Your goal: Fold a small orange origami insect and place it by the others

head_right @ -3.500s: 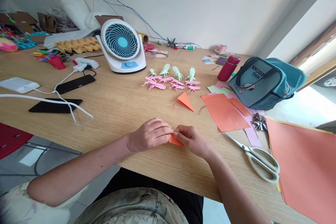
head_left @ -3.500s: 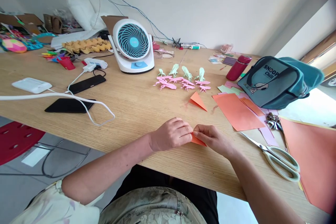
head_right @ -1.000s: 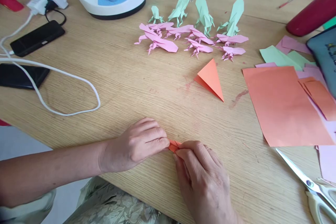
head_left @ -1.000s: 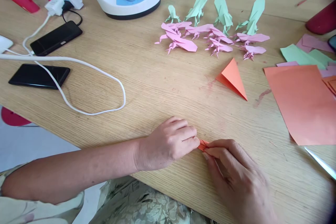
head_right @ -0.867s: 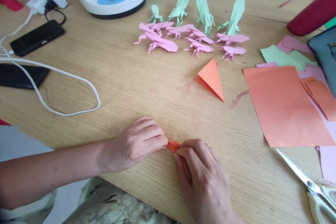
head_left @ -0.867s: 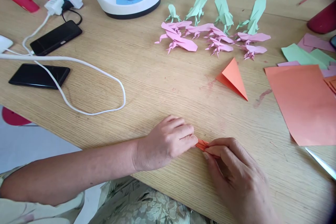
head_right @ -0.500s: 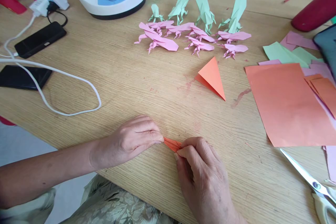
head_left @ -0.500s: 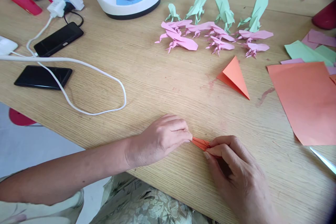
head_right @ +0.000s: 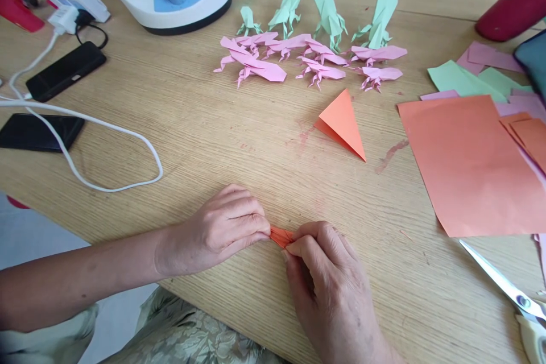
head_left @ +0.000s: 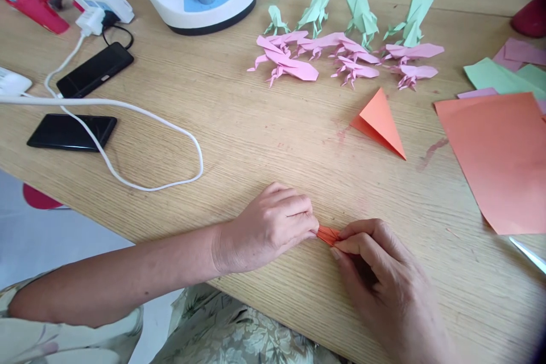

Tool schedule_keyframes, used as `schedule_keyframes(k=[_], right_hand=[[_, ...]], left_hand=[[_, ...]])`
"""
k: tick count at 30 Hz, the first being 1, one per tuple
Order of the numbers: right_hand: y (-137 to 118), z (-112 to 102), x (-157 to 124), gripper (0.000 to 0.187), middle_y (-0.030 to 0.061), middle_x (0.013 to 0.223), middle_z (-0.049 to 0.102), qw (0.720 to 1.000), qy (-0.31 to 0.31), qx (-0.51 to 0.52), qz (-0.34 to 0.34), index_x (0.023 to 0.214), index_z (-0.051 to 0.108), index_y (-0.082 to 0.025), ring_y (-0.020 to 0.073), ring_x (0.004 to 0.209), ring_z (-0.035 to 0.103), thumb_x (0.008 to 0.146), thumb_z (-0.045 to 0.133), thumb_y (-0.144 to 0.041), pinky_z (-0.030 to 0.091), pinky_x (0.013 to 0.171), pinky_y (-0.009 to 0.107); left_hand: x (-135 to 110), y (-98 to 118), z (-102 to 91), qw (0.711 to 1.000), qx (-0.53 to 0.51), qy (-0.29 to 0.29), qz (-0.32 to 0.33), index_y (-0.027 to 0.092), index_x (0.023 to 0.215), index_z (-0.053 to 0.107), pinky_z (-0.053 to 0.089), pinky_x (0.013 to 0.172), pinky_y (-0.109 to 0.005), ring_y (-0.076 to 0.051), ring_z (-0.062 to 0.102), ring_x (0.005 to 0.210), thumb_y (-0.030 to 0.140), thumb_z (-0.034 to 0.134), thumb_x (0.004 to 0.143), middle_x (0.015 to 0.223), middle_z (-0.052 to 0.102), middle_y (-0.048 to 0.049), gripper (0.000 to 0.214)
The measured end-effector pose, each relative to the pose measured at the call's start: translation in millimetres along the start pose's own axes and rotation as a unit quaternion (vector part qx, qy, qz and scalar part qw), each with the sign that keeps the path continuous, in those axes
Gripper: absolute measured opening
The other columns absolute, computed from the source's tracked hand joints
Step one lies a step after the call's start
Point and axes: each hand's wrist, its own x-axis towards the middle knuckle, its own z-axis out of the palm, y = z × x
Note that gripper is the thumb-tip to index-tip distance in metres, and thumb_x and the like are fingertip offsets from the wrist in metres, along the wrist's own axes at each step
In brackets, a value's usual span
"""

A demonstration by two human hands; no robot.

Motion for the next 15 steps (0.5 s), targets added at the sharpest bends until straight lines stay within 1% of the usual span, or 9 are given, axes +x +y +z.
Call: schedule_keyframes(k=[4,8,12,15], right_hand=[[1,0,0,0.012,0.005,0.096,0.059,1.0,-0.001,0.012,0.018,0.083,0.059,-0.021,0.015,0.078,0.059,0.092,0.056,-0.013,0.048,0.064,0.03],[-1,-1,2,0.014,0.0048,0.094,0.06,0.999,0.003,0.03,0.035,0.08,0.059,-0.021,0.0158,0.079,0.06,0.092,0.056,-0.014,0.049,0.064,0.03],[-3,-1,3,0.016,0.0056,0.092,0.06,0.999,0.007,0.032,0.039,0.079,0.059,-0.021,0.0164,0.077,0.059,0.093,0.053,-0.014,0.049,0.063,0.03],[-4,0,4,0.017,0.0063,0.091,0.06,0.998,0.003,0.031,0.047,0.079,0.059,-0.021,0.0173,0.077,0.059,0.093,0.052,-0.014,0.048,0.064,0.031]], left_hand=[[-2,1,1.9,0.999,-0.024,0.019,-0.025,0.016,0.085,0.064,0.038,0.081,-0.029,-0.013,0.055,0.079,0.02,0.054,0.098,0.083,0.061,-0.0013,0.017],[-4,4,2.6,0.998,-0.038,0.028,-0.039,0.016,0.088,0.064,0.038,0.082,-0.029,-0.013,0.055,0.08,0.021,0.051,0.099,0.083,0.059,-0.0012,0.018],[-3,8,3.3,0.998,-0.025,0.027,-0.049,0.016,0.087,0.063,0.038,0.082,-0.03,-0.014,0.054,0.08,0.021,0.048,0.1,0.082,0.059,-0.0013,0.02],[0,13,2.5,0.997,-0.014,0.012,-0.078,0.016,0.085,0.062,0.038,0.082,-0.032,-0.014,0.054,0.08,0.019,0.05,0.098,0.085,0.06,-0.0017,0.018]])
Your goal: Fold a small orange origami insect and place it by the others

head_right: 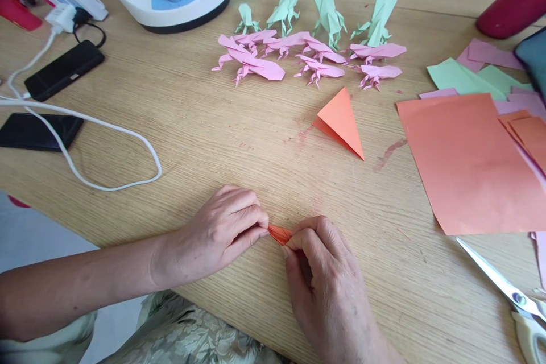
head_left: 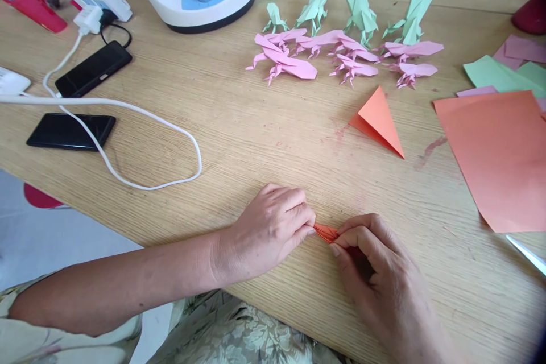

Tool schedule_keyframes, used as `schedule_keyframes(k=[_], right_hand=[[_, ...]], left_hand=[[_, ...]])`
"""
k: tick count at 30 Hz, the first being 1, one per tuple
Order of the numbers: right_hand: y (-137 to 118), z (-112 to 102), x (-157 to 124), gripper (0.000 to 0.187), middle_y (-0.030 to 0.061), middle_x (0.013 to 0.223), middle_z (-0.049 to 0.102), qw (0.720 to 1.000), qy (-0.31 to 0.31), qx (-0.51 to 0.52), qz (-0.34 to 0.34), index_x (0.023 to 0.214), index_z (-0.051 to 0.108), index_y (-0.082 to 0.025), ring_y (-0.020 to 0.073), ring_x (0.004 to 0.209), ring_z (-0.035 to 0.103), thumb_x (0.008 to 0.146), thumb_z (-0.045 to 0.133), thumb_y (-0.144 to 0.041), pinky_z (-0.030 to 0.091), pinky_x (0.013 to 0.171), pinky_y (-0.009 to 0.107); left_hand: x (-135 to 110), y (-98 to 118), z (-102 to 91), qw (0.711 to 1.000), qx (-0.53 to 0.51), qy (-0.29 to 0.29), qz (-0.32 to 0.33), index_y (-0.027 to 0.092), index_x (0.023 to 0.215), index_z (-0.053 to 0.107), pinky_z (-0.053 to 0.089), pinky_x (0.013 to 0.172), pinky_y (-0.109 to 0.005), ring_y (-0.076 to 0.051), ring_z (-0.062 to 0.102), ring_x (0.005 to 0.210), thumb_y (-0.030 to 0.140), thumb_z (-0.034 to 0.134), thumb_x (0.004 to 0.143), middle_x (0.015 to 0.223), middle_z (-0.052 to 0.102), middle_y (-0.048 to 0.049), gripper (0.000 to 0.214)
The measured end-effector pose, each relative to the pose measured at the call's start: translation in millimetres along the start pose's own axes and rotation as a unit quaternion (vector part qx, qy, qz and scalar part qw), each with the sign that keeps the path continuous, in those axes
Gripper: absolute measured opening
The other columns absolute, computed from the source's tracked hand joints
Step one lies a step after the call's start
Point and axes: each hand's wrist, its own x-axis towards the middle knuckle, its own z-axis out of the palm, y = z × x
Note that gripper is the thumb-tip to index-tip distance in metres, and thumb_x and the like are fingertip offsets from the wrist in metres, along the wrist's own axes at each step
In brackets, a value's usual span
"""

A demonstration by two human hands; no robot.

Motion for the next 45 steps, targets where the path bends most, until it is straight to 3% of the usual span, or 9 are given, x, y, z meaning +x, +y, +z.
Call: schedule_keyframes(k=[4,13,23,37,40,42,44,45], right_hand=[[0,1,1,0.016,0.0056,0.09,0.058,1.0,0.001,-0.006,-0.007,0.079,0.057,-0.021,0.0165,0.077,0.057,0.091,0.053,-0.012,0.048,0.064,0.031],[-1,-2,2,0.01,0.0028,0.084,0.058,0.998,-0.002,-0.06,0.002,0.083,0.054,-0.022,0.0154,0.07,0.055,0.088,0.055,-0.014,0.045,0.06,0.029],[0,-2,1,0.015,0.0027,0.086,0.059,1.0,-0.006,-0.022,0.005,0.08,0.056,-0.022,0.0145,0.07,0.058,0.089,0.053,-0.01,0.046,0.062,0.028],[1,-1,2,0.016,0.0026,0.085,0.055,0.999,-0.01,-0.042,-0.015,0.079,0.055,-0.02,0.013,0.069,0.053,0.088,0.053,-0.008,0.043,0.059,0.027],[0,-1,3,0.016,0.0022,0.083,0.054,0.999,-0.011,-0.038,-0.018,0.078,0.054,-0.02,0.0131,0.07,0.052,0.089,0.052,-0.008,0.042,0.06,0.027],[0,-1,4,0.015,0.002,0.082,0.053,0.999,-0.007,-0.033,-0.025,0.078,0.053,-0.019,0.0131,0.069,0.05,0.088,0.051,-0.008,0.041,0.059,0.027],[1,0,4,0.015,0.0021,0.081,0.052,0.999,-0.002,-0.026,-0.033,0.077,0.052,-0.019,0.013,0.068,0.049,0.088,0.051,-0.007,0.041,0.059,0.027],[1,1,4,0.015,0.0022,0.081,0.052,0.999,0.001,-0.025,-0.035,0.078,0.053,-0.018,0.0131,0.068,0.049,0.088,0.05,-0.007,0.041,0.059,0.027]], left_hand=[[4,4,-2.2,0.999,-0.013,-0.023,-0.021,0.016,0.083,0.061,0.037,0.081,-0.032,-0.015,0.055,0.083,0.018,0.056,0.094,0.089,0.061,-0.0022,0.012],[5,7,0.1,0.998,-0.026,-0.016,-0.054,0.016,0.079,0.062,0.038,0.079,-0.031,-0.016,0.055,0.082,0.019,0.062,0.089,0.086,0.059,-0.0015,0.01],[6,8,3.4,0.997,-0.029,0.003,-0.065,0.016,0.076,0.059,0.038,0.079,-0.031,-0.014,0.055,0.08,0.011,0.061,0.083,0.085,0.057,-0.0006,0.008],[-1,1,-0.1,0.999,-0.002,0.011,-0.051,0.016,0.079,0.058,0.041,0.08,-0.031,-0.015,0.055,0.083,0.013,0.059,0.089,0.089,0.059,-0.0022,0.01],[-10,3,-1.9,0.999,0.018,0.028,-0.01,0.017,0.091,0.063,0.042,0.087,-0.032,-0.016,0.057,0.09,0.017,0.054,0.095,0.095,0.064,-0.0036,0.01],[-18,7,-1.8,0.996,0.068,0.037,0.054,0.019,0.114,0.063,0.037,0.101,-0.038,-0.019,0.057,0.108,0.018,0.05,0.098,0.113,0.067,-0.0054,0.02],[-25,10,-0.2,0.983,0.122,-0.008,0.139,0.015,0.138,0.049,0.023,0.116,-0.046,-0.023,0.043,0.134,0.02,0.046,0.1,0.141,0.056,-0.0084,0.038],[-28,11,0.9,0.979,0.137,-0.034,0.149,0.012,0.144,0.042,0.018,0.119,-0.048,-0.025,0.035,0.142,0.024,0.046,0.101,0.149,0.048,-0.0097,0.045]])
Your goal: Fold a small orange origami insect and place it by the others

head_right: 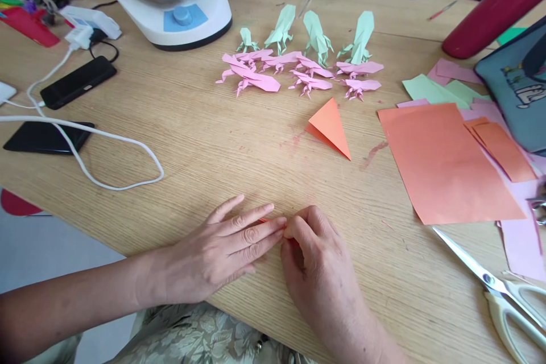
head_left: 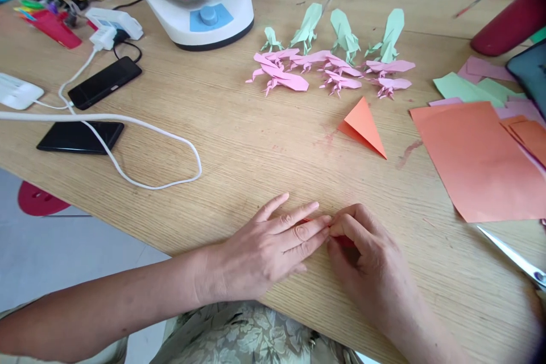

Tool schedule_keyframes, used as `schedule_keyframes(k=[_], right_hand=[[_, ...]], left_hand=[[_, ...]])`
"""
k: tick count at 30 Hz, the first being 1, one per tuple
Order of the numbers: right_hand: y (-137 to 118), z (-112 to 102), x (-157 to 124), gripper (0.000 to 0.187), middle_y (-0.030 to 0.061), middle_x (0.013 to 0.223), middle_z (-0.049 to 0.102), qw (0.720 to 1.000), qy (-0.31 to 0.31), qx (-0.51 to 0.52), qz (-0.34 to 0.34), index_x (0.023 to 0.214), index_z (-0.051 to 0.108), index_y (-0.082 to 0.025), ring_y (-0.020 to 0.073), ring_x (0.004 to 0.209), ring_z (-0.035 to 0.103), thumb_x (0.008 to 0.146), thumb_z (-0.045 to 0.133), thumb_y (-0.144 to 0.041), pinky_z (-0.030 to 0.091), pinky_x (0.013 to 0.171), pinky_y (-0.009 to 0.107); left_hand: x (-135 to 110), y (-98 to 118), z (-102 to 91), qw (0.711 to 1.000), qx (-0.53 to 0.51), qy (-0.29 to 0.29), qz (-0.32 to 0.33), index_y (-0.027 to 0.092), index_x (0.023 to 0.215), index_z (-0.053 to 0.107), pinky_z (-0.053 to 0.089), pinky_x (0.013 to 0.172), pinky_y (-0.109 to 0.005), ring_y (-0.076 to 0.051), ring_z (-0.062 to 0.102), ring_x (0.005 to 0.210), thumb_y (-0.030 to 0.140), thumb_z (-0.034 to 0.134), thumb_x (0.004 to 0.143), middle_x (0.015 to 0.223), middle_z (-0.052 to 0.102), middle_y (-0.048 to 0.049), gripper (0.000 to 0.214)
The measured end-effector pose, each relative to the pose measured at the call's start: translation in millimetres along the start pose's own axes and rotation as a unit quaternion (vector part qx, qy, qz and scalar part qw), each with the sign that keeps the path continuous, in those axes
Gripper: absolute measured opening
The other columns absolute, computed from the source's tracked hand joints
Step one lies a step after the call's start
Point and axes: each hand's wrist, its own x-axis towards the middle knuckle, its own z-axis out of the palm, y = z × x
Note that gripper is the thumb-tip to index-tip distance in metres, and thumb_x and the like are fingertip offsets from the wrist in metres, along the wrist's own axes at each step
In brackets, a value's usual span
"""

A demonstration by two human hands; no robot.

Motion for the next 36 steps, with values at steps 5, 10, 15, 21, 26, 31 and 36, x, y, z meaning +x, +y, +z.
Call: schedule_keyframes(k=[5,10,15,21,26,31,36], right_hand=[[2,-1,0,0.013,0.0028,0.082,0.054,1.0,-0.001,0.001,0.001,0.081,0.054,-0.018,0.015,0.07,0.05,0.089,0.052,-0.008,0.043,0.061,0.029],[8,-8,-10,0.007,0.0049,0.103,0.06,0.999,-0.022,0.041,0.02,0.092,0.058,-0.02,0.0145,0.084,0.06,0.093,0.056,-0.014,0.05,0.071,0.028],[13,-11,-18,0.012,0.0058,0.111,0.059,0.999,-0.01,0.052,-0.014,0.095,0.061,-0.021,0.0136,0.097,0.061,0.095,0.054,-0.012,0.051,0.083,0.027],[11,-10,-16,0.014,0.0065,0.108,0.059,0.998,-0.005,0.057,-0.01,0.093,0.062,-0.02,0.0137,0.092,0.062,0.094,0.053,-0.009,0.052,0.077,0.027],[11,-8,-16,0.014,0.0075,0.107,0.059,0.999,0.004,0.051,-0.011,0.092,0.062,-0.02,0.0155,0.093,0.062,0.094,0.053,-0.009,0.053,0.078,0.029],[10,-8,-16,0.014,0.0084,0.108,0.06,0.999,0.01,0.045,-0.026,0.093,0.062,-0.019,0.0163,0.096,0.062,0.094,0.053,-0.008,0.054,0.08,0.03],[11,-13,-20,0.015,0.0093,0.112,0.06,0.999,-0.011,0.017,-0.043,0.099,0.061,-0.018,0.0168,0.102,0.062,0.095,0.051,-0.008,0.054,0.089,0.031]], left_hand=[[-3,6,4.6,0.996,0.005,-0.087,-0.021,0.009,0.153,0.022,0.013,0.122,-0.049,-0.026,0.019,0.15,0.051,0.046,0.098,0.161,0.024,-0.0114,0.073],[-1,10,4.5,0.994,0.038,-0.099,-0.037,0.009,0.153,0.024,0.012,0.123,-0.049,-0.028,0.02,0.15,0.062,0.043,0.094,0.162,0.022,-0.0107,0.082],[-2,13,7.6,0.993,0.062,-0.096,-0.034,0.007,0.153,0.026,0.01,0.123,-0.048,-0.029,0.02,0.15,0.069,0.039,0.091,0.161,0.023,-0.0121,0.088],[-2,15,10.3,0.993,0.065,-0.096,-0.036,0.013,0.156,0.018,0.015,0.12,-0.05,-0.032,0.02,0.15,0.075,0.045,0.083,0.161,0.024,-0.0149,0.099],[0,19,10.3,0.989,0.102,-0.098,-0.038,0.01,0.153,0.028,0.021,0.118,-0.052,-0.032,0.02,0.149,0.077,0.04,0.084,0.161,0.023,-0.0156,0.097],[1,23,12.3,0.985,0.128,-0.099,-0.06,0.012,0.151,0.033,0.025,0.116,-0.052,-0.03,0.019,0.149,0.079,0.036,0.085,0.162,0.022,-0.0131,0.094],[1,25,12.6,0.985,0.129,-0.092,-0.07,0.013,0.15,0.036,0.024,0.116,-0.051,-0.028,0.018,0.15,0.077,0.039,0.085,0.162,0.024,-0.0105,0.091]])
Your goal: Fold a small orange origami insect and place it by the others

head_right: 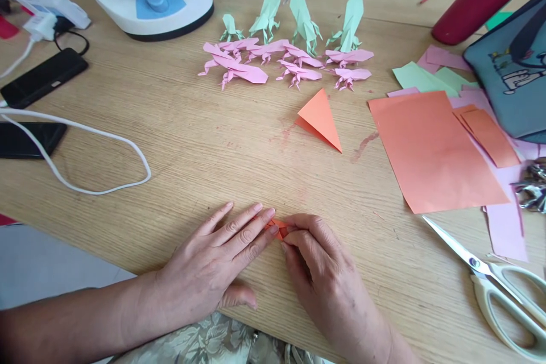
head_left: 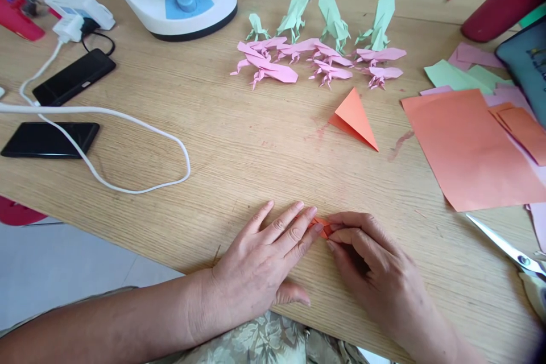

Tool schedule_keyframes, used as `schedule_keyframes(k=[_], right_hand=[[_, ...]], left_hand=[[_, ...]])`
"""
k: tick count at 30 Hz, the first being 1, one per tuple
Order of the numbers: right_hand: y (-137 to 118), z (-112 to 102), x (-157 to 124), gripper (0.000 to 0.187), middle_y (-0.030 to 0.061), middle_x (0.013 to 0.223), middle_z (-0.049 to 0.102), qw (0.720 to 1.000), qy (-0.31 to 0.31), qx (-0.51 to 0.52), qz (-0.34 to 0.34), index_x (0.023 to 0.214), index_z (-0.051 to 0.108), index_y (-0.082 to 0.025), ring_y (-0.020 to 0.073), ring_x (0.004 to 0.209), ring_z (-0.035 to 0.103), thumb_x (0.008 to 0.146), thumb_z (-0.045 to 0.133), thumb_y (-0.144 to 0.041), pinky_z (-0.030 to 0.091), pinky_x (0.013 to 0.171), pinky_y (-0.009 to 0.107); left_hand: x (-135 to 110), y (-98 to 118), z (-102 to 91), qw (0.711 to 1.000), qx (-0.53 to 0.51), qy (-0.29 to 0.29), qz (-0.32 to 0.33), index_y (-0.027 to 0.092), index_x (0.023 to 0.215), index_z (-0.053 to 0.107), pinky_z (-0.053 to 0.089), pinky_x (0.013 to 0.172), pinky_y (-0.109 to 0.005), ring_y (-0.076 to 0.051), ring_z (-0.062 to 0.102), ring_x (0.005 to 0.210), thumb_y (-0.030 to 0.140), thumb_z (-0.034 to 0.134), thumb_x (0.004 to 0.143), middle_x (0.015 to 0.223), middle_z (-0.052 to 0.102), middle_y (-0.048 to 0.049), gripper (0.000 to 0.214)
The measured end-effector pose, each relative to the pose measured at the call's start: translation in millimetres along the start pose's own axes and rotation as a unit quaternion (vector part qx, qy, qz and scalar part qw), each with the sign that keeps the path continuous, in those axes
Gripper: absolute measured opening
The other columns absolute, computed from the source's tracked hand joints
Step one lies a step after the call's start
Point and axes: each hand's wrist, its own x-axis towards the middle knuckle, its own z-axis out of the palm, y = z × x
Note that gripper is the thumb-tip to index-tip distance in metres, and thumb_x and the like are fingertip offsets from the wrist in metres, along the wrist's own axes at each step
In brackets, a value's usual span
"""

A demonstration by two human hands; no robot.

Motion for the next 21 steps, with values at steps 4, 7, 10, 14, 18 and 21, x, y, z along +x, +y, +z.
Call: schedule_keyframes(k=[4,7,10,14,18,21], right_hand=[[6,-8,-13,0.024,0.011,0.125,0.058,0.998,-0.026,-0.044,-0.03,0.116,0.059,-0.017,0.0183,0.113,0.061,0.096,0.048,-0.008,0.054,0.095,0.032],[12,-14,-22,0.035,0.013,0.135,0.054,0.993,-0.055,-0.074,-0.068,0.131,0.055,-0.016,0.0215,0.123,0.056,0.098,0.046,-0.01,0.053,0.1,0.035],[18,-18,-25,0.044,0.0156,0.141,0.05,0.986,-0.086,-0.103,-0.098,0.142,0.047,-0.014,0.0244,0.131,0.051,0.098,0.044,-0.009,0.052,0.104,0.039],[22,-25,-21,0.051,0.0187,0.144,0.05,0.971,-0.104,-0.139,-0.162,0.149,0.039,-0.011,0.027,0.131,0.051,0.098,0.041,-0.008,0.053,0.104,0.04],[23,-33,-11,0.051,0.0212,0.145,0.05,0.96,-0.114,-0.138,-0.215,0.15,0.037,-0.007,0.0288,0.128,0.055,0.098,0.038,-0.006,0.056,0.099,0.041],[24,-38,-6,0.05,0.0222,0.141,0.054,0.956,-0.12,-0.131,-0.233,0.148,0.039,-0.005,0.029,0.124,0.058,0.098,0.038,-0.006,0.057,0.097,0.041]], left_hand=[[-1,1,-0.2,1.0,-0.009,0.001,-0.003,0.014,0.15,0.034,0.022,0.117,-0.05,-0.028,0.019,0.149,0.075,0.041,0.087,0.162,0.024,-0.0105,0.089],[-1,1,-0.9,1.0,-0.017,-0.001,-0.004,0.014,0.15,0.035,0.022,0.117,-0.05,-0.028,0.019,0.15,0.074,0.042,0.087,0.162,0.023,-0.0107,0.087],[-1,1,-1.8,1.0,-0.023,-0.008,-0.005,0.013,0.15,0.035,0.022,0.118,-0.05,-0.028,0.018,0.15,0.073,0.042,0.088,0.162,0.023,-0.0111,0.086],[-1,1,-1.9,1.0,-0.025,-0.011,-0.005,0.013,0.151,0.033,0.022,0.118,-0.05,-0.029,0.019,0.15,0.074,0.041,0.087,0.162,0.023,-0.0117,0.088],[1,3,-2.4,1.0,-0.016,-0.011,-0.007,0.013,0.15,0.034,0.021,0.118,-0.052,-0.03,0.018,0.15,0.073,0.041,0.089,0.162,0.022,-0.0124,0.086],[1,3,-3.9,1.0,-0.006,-0.012,-0.008,0.012,0.151,0.034,0.024,0.117,-0.051,-0.029,0.021,0.149,0.07,0.042,0.091,0.162,0.024,-0.0124,0.083]])
